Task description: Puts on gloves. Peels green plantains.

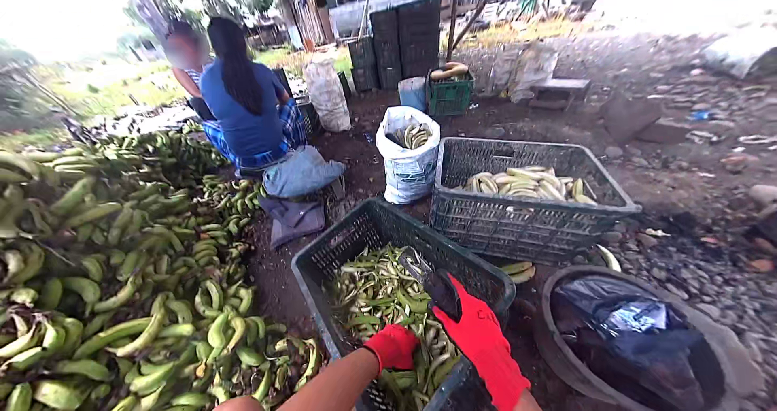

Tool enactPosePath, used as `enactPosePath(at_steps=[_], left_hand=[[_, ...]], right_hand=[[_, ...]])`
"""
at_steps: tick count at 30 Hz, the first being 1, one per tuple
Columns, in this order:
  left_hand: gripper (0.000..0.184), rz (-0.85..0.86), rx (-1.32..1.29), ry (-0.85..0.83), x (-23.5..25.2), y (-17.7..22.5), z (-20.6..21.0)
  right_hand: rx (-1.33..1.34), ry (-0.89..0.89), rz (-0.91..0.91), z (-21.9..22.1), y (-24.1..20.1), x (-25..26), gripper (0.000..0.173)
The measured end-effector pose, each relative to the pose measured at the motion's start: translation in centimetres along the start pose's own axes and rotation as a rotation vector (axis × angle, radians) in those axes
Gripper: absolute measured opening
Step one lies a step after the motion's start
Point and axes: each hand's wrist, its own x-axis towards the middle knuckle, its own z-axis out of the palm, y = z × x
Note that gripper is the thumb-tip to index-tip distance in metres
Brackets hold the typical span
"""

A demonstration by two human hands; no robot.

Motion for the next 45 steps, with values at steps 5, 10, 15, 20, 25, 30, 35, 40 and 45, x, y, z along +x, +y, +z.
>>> enactPosePath(at_steps=[5,10,15,20,25,30,35,40,45], left_hand=[[0.054,0.014,0.055,-0.012,-0.7,-0.5,0.0],[0.043,-0.053,0.173,-0.093,-4.1,-0.3,-0.2],[0.040,-0.102,0.204,-0.044,-4.4,-0.9,0.9],[0.032,-0.107,0.068,0.110,-6.4,-2.0,-2.6],[0.034,0.113,-0.682,0.421,-10.1,-7.8,-5.7],[0.048,0.622,-1.787,0.839,-15.1,-7.7,-1.2],[0.072,0.972,-1.843,0.919,-14.3,-9.0,-0.4],[0.029,0.347,-2.083,1.056,-11.7,-8.3,-2.4],[0.047,0.025,-1.143,0.980,-10.9,-6.7,-2.1]], right_hand=[[0.158,0.023,-0.017,-0.1,0.2,-0.2,0.065],[0.264,0.148,-0.019,0.6,0.6,-0.4,0.064],[0.253,0.215,-0.044,1.3,0.9,-0.8,0.065],[0.198,0.292,-0.078,1.7,0.5,-1.3,0.059],[0.199,0.294,-0.131,2.0,0.6,-1.6,0.060],[0.270,0.371,-0.185,3.0,0.6,-0.9,0.064],[0.244,0.380,-0.121,3.7,0.0,-1.0,0.063],[0.323,0.286,-0.189,5.2,-2.0,-1.6,0.070],[0.196,0.175,-0.124,6.8,-4.0,-0.6,0.063]])
